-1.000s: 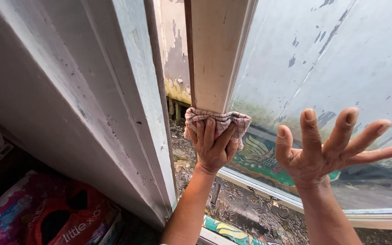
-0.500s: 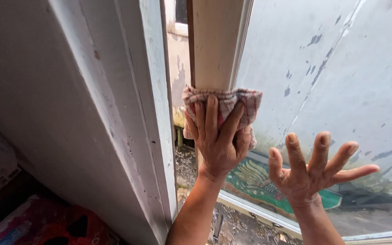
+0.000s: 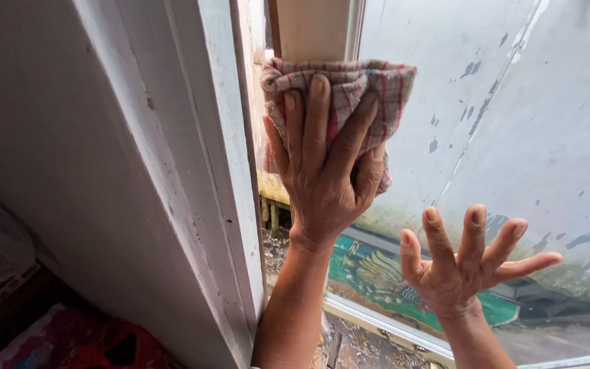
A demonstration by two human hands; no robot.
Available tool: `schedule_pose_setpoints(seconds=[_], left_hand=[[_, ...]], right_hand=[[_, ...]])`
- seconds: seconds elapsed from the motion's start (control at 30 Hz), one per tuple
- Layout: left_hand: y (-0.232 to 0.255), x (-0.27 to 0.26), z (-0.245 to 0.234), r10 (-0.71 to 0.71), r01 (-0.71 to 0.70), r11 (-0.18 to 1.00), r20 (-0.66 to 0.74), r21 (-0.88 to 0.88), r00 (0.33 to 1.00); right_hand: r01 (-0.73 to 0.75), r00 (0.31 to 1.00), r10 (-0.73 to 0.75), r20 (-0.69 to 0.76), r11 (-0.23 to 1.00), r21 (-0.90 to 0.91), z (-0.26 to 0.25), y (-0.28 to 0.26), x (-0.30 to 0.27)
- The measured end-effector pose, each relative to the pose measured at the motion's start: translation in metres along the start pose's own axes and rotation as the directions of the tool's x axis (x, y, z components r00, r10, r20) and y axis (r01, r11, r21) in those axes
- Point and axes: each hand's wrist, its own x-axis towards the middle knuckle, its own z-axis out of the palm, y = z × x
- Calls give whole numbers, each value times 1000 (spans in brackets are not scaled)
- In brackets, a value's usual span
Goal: Wiping a glass door or window with a cloth.
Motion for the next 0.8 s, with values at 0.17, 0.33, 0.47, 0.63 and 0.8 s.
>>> schedule_pose_setpoints(seconds=[0.17,0.33,0.47,0.63,0.8], left_hand=[[-11,-59,2,-35,35,999,50,-8,998],[-24,-133,11,-33,32,999,91,6,995],[-35,-190,18,-27,24,999,88,31,996],[-44,-249,23,-23,21,999,71,30,997],[-42,-248,22,-23,22,1000,65,9,998]], right_hand=[[9,1000,-9,6,1000,7,3,1,0],[22,1000,-22,-4,1000,-8,8,8,-3],[44,999,-45,-19,998,-39,14,15,-7],[41,999,-42,-18,997,-67,17,19,-11],[52,997,-55,-47,997,-58,14,17,-6]])
